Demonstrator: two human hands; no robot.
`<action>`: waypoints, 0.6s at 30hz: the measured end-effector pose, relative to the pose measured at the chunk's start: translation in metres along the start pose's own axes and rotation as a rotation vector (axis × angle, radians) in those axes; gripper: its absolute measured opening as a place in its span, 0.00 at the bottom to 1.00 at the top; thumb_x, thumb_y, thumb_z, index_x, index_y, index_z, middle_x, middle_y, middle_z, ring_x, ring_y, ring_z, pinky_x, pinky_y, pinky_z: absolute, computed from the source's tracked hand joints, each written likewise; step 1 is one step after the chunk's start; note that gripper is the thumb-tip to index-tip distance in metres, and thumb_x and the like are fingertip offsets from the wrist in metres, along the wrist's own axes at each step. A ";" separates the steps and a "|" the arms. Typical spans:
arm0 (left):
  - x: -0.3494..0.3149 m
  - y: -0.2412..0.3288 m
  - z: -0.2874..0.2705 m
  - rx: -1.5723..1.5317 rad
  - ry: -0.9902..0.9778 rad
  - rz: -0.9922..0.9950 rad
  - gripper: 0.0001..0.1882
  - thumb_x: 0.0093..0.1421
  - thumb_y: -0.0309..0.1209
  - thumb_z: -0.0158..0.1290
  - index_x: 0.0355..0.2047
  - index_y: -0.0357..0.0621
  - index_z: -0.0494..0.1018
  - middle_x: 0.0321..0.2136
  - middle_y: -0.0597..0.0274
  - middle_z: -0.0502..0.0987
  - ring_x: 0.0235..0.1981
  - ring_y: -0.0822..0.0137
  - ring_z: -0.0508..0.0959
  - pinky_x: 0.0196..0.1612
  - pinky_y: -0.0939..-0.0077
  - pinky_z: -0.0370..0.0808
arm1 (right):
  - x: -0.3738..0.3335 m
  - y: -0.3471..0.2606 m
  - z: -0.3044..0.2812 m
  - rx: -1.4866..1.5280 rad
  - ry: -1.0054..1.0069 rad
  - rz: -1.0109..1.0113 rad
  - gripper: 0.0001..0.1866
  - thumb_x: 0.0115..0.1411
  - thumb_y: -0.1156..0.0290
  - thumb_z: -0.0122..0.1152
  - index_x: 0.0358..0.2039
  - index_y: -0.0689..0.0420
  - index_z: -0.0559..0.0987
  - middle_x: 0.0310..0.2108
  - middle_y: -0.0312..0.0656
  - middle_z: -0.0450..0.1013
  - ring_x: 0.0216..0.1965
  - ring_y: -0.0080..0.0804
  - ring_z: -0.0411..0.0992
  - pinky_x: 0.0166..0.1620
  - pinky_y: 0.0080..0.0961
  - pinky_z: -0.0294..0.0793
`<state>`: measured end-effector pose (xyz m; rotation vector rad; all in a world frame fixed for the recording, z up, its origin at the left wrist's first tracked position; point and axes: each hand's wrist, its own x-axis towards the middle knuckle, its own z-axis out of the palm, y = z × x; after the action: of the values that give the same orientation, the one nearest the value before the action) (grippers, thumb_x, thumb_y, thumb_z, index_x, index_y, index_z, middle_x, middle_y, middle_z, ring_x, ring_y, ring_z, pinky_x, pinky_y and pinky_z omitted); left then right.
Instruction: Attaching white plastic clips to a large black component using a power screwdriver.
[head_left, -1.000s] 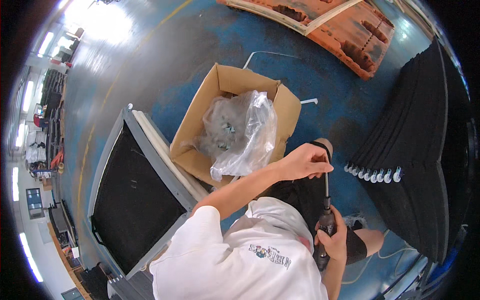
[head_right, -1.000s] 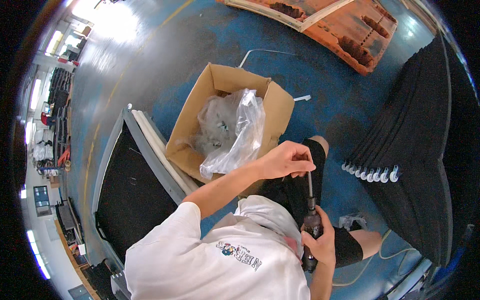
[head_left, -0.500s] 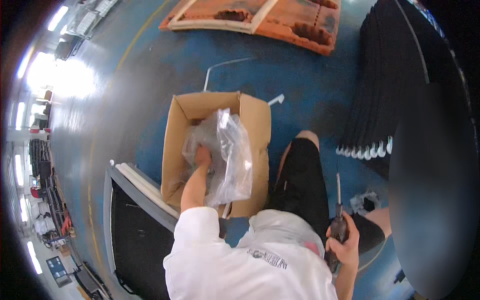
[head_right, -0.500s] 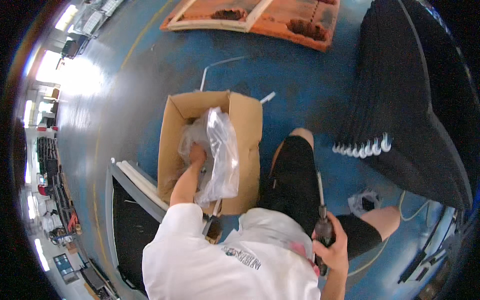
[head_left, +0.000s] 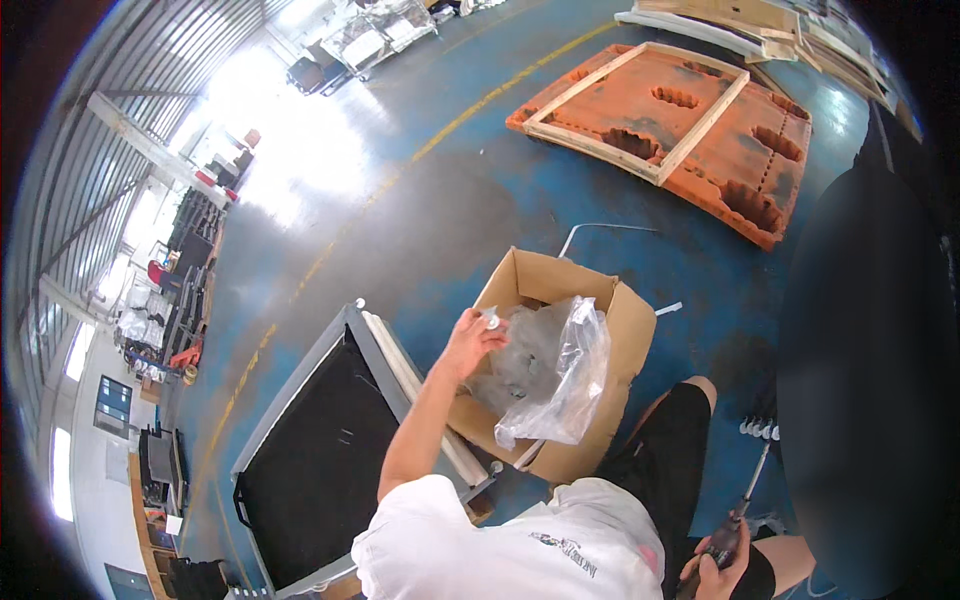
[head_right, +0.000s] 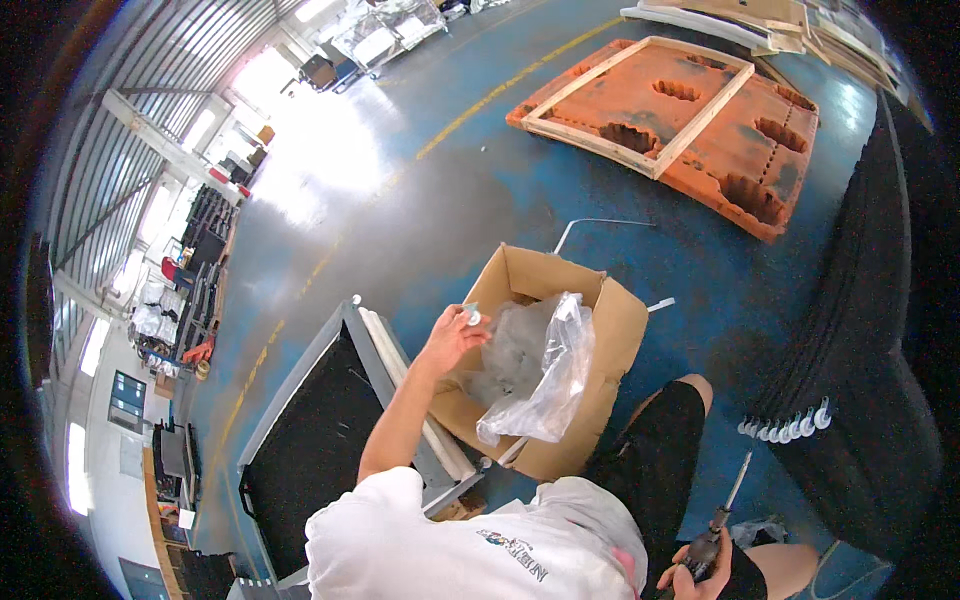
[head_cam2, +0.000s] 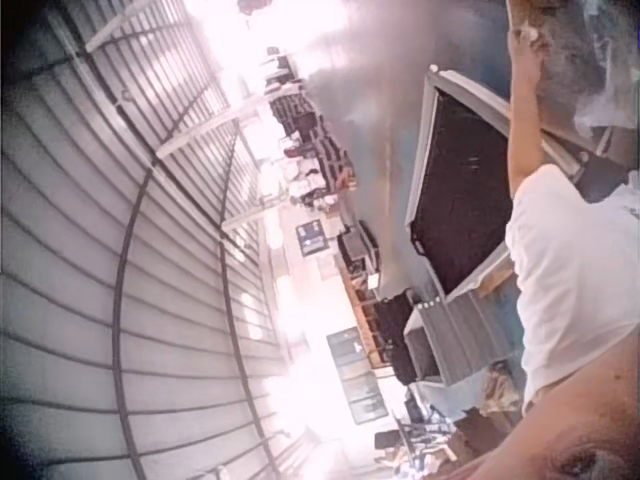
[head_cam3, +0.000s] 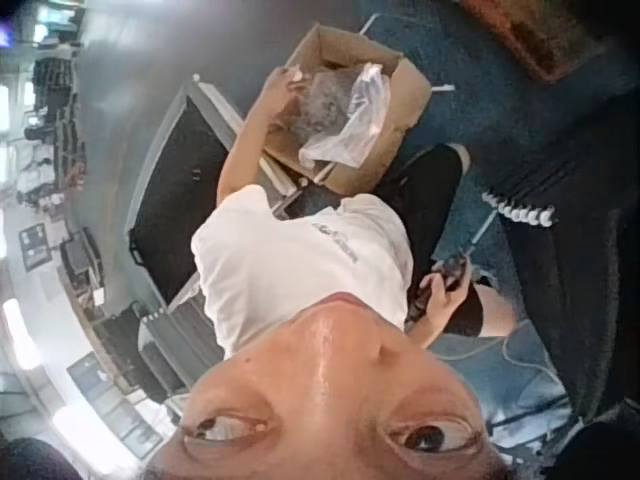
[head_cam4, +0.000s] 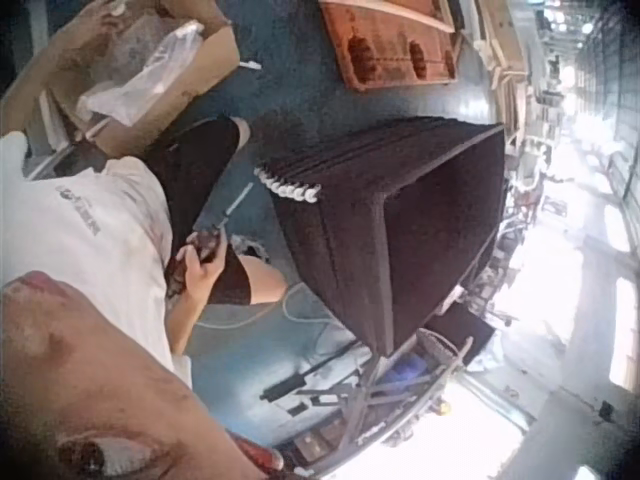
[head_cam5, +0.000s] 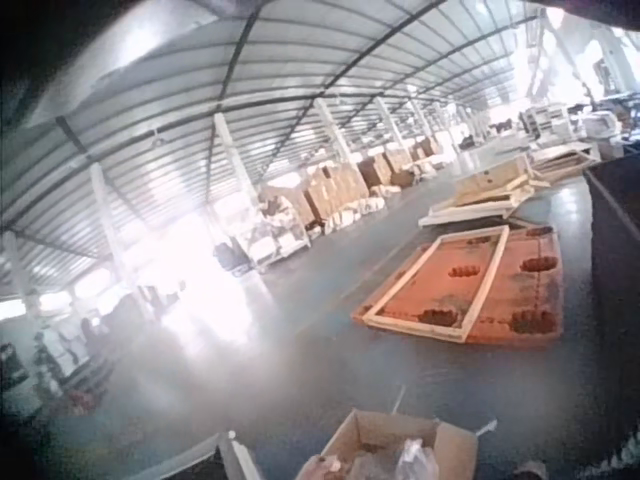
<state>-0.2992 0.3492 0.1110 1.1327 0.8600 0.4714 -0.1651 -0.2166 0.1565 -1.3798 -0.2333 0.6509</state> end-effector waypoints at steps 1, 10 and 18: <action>-0.004 0.008 0.029 -0.054 -0.073 0.005 0.14 0.68 0.32 0.48 0.51 0.40 0.64 0.42 0.55 0.77 0.38 0.63 0.80 0.43 0.68 0.78 | -0.007 -0.002 0.000 0.054 0.027 0.065 0.36 0.60 0.75 0.62 0.66 0.64 0.58 0.42 0.46 0.74 0.29 0.32 0.73 0.32 0.29 0.75; -0.073 -0.050 0.292 -0.229 -0.855 -0.261 0.14 0.71 0.38 0.45 0.52 0.45 0.67 0.34 0.57 0.78 0.34 0.64 0.79 0.36 0.72 0.75 | -0.022 -0.009 -0.003 0.129 0.263 0.056 0.39 0.50 0.75 0.62 0.64 0.60 0.60 0.30 0.45 0.72 0.17 0.28 0.71 0.21 0.24 0.74; -0.138 -0.094 0.413 -0.099 -1.017 -0.451 0.16 0.72 0.38 0.43 0.53 0.42 0.66 0.40 0.54 0.78 0.37 0.63 0.79 0.35 0.71 0.73 | -0.085 -0.006 -0.007 0.153 0.470 0.118 0.40 0.48 0.77 0.65 0.63 0.63 0.62 0.34 0.42 0.74 0.31 0.25 0.72 0.35 0.23 0.75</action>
<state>-0.0635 -0.0272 0.1405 0.8797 0.1636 -0.4272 -0.2281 -0.2701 0.1793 -1.3635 0.2694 0.4149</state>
